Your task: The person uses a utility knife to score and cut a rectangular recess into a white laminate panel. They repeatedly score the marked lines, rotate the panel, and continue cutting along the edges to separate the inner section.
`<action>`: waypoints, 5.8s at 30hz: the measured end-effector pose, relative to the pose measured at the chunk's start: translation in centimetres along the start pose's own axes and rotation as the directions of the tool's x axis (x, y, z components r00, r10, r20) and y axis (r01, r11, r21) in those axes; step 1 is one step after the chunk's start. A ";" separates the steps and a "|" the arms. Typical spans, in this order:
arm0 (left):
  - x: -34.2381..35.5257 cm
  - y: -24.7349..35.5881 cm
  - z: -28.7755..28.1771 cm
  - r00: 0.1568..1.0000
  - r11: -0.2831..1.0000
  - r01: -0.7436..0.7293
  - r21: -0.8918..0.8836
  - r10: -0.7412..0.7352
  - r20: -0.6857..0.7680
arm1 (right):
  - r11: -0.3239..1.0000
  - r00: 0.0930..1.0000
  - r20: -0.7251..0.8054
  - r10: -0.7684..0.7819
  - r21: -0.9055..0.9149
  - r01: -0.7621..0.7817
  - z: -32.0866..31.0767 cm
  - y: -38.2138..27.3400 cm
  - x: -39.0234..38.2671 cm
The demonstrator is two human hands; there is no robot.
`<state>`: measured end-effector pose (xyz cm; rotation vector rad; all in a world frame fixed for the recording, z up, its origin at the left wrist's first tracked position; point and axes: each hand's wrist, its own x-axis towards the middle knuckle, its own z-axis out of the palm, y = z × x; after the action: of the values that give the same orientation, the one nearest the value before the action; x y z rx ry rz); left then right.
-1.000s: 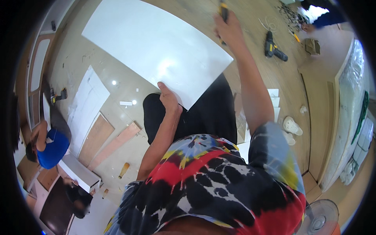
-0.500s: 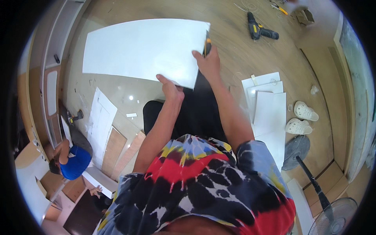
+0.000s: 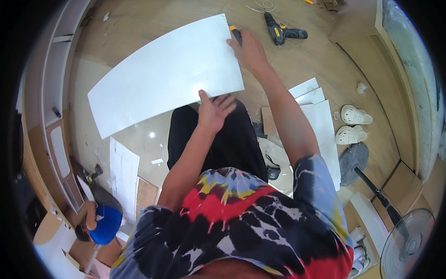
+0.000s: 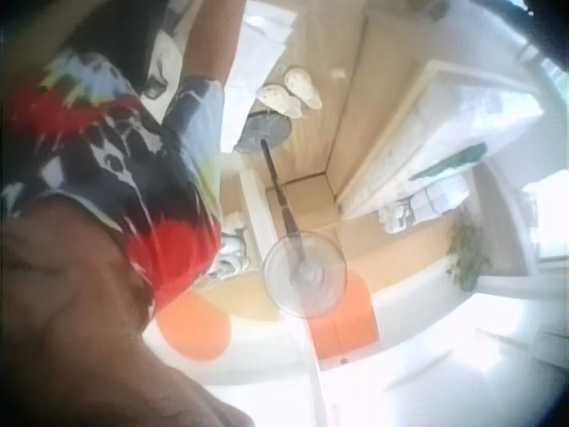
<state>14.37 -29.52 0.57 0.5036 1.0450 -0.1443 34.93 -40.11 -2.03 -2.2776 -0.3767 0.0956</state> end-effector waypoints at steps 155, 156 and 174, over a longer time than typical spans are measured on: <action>10.6 22.3 8.4 0.568 -0.575 -0.614 0.541 0.156 0.808 | 0.820 0.819 0.088 0.568 -0.145 -0.553 0.4 -14.8 -5.4; 10.5 22.2 8.4 0.561 -0.571 -0.620 0.539 0.158 0.813 | 0.841 0.848 0.088 0.523 -0.216 -0.497 0.6 -14.6 -5.0; 10.3 22.0 8.2 0.522 -0.538 -0.657 0.528 0.181 0.834 | 0.816 0.901 0.044 0.432 -0.445 -0.370 2.4 -14.2 -3.5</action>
<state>33.69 -12.81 2.25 2.4986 -0.1848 -0.1345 27.75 -30.45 6.65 -2.7700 0.0322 0.4364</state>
